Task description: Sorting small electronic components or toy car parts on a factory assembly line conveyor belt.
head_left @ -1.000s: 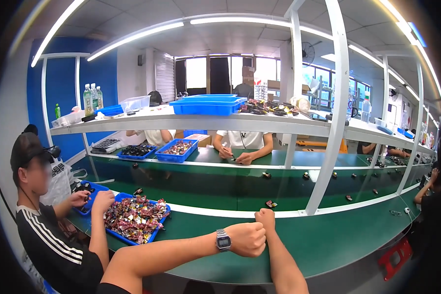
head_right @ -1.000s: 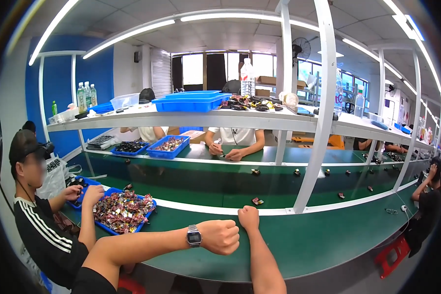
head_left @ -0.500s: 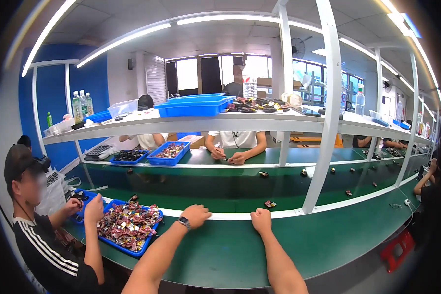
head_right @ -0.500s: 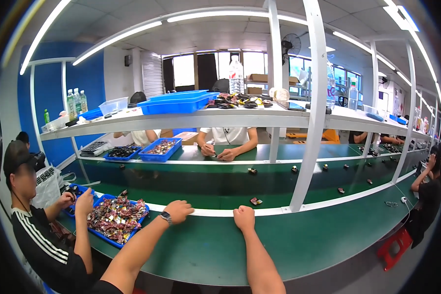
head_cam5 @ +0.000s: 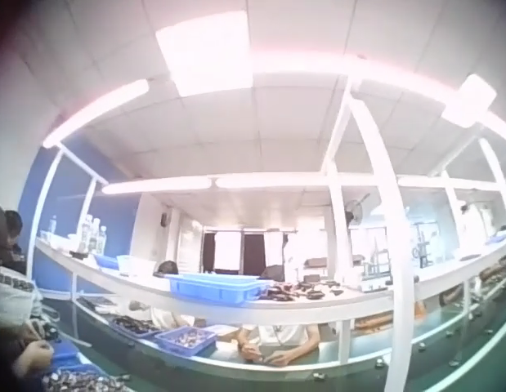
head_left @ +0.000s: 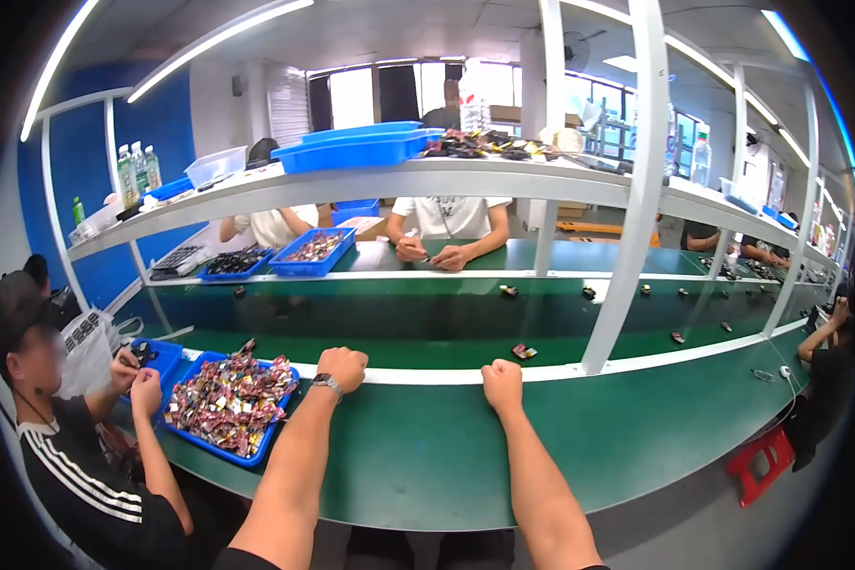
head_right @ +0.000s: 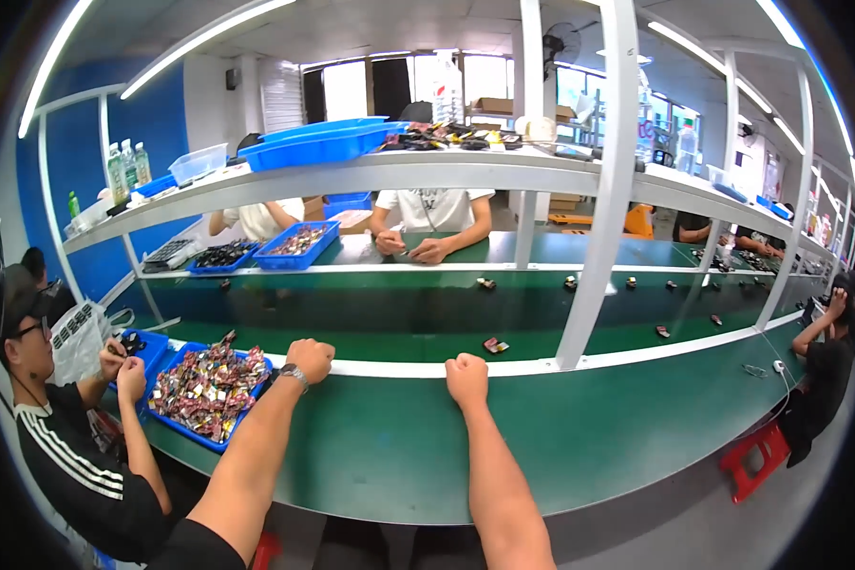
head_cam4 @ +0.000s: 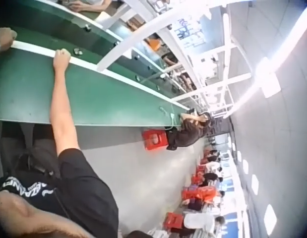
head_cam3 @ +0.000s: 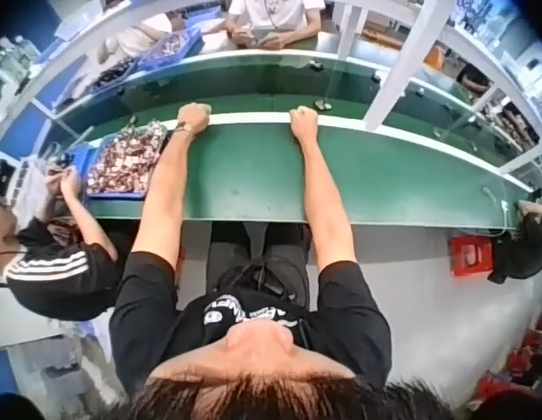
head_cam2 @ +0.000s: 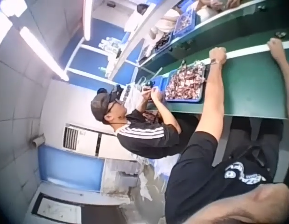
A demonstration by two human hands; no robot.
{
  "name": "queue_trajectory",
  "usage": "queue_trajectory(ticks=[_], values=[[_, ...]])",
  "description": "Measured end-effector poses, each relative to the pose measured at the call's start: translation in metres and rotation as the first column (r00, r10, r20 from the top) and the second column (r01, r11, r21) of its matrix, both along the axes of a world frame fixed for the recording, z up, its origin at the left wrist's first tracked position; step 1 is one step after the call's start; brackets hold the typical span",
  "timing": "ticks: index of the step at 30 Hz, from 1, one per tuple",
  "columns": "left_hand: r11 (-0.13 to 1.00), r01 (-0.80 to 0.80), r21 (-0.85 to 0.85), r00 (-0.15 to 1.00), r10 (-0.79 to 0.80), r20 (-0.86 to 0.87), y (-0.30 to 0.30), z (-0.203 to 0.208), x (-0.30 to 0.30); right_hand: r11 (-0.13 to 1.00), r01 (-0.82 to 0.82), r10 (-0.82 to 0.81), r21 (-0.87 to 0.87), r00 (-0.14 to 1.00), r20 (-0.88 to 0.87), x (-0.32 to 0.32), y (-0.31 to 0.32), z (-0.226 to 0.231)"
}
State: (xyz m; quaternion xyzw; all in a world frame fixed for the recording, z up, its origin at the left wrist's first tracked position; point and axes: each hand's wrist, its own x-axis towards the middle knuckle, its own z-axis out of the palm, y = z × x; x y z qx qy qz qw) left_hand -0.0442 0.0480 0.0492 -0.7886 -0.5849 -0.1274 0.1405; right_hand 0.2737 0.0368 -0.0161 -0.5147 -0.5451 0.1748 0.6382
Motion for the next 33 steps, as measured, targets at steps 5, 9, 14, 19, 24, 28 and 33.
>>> queue_trajectory(ticks=[5,9,14,19,24,28,33], values=[[0.984,0.114,0.138,0.992,-0.105,-0.073,0.012,-0.018,-0.015,0.999,-0.016,0.016,-0.038,1.0,0.007,-0.003,-0.007,0.007],[0.951,0.18,0.25,0.981,-0.156,-0.112,0.018,-0.014,-0.019,0.999,0.015,-0.013,-0.048,0.999,0.03,-0.003,-0.004,0.009],[0.986,-0.082,0.146,0.988,0.099,-0.115,0.037,-0.006,-0.027,0.996,0.032,-0.026,-0.079,0.997,0.076,-0.002,-0.006,0.009],[0.934,-0.354,-0.041,0.932,0.349,-0.094,0.06,0.011,-0.045,0.999,0.032,-0.034,0.017,0.992,0.125,0.0,-0.001,0.01],[0.825,-0.53,-0.196,0.846,0.529,-0.064,0.08,0.029,-0.094,0.996,0.016,-0.011,-0.082,0.998,0.069,-0.007,0.0,0.014],[0.773,-0.595,-0.221,0.795,0.607,-0.018,0.108,0.015,-0.169,0.995,-0.008,0.012,-0.101,0.999,0.035,-0.013,0.0,0.016],[0.678,-0.611,-0.409,0.749,0.662,-0.021,0.117,0.004,-0.182,0.99,0.043,-0.033,-0.133,0.997,0.073,0.003,-0.005,0.016]])
